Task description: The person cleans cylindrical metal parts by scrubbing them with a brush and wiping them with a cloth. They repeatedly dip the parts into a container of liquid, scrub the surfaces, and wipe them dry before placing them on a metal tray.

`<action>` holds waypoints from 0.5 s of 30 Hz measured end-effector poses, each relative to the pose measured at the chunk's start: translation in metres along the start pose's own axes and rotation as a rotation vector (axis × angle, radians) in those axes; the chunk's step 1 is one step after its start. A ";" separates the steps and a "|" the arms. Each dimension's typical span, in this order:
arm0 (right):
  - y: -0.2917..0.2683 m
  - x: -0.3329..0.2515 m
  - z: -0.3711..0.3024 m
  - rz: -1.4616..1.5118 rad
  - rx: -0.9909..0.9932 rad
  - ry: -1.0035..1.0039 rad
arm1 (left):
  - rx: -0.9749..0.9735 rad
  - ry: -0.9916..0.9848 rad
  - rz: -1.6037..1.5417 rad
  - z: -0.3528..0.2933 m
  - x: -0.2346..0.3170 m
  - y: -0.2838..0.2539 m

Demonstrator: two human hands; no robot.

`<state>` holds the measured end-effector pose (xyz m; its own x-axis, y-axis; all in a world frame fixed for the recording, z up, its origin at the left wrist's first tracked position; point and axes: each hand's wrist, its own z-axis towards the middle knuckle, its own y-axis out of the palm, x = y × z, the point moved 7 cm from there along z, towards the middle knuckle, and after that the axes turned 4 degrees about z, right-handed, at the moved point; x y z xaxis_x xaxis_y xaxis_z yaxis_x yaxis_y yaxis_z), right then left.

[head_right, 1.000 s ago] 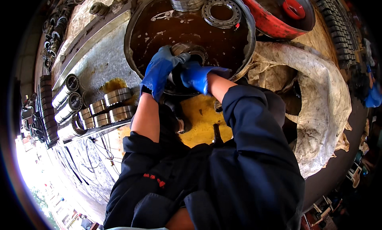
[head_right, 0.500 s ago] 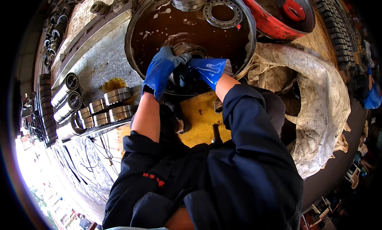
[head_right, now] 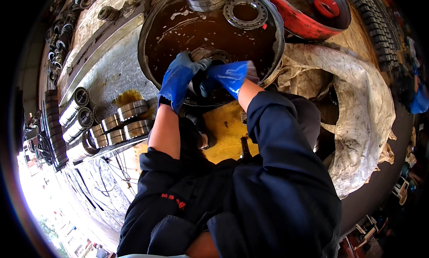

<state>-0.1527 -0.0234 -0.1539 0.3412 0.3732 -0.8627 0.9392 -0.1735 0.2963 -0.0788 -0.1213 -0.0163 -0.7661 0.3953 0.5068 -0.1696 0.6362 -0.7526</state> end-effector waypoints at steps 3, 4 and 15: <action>-0.005 -0.001 -0.001 0.002 -0.001 0.012 | -0.010 0.000 0.014 0.004 -0.002 0.003; -0.003 -0.002 -0.002 -0.015 -0.009 0.004 | -0.021 -0.002 0.015 0.006 -0.004 0.005; 0.036 -0.009 0.010 -0.123 -0.075 -0.074 | -0.041 -0.026 0.040 -0.009 0.009 -0.007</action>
<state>-0.1223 -0.0425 -0.1397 0.2219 0.3186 -0.9216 0.9750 -0.0614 0.2135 -0.0793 -0.1164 -0.0024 -0.7879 0.4039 0.4648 -0.1134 0.6468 -0.7542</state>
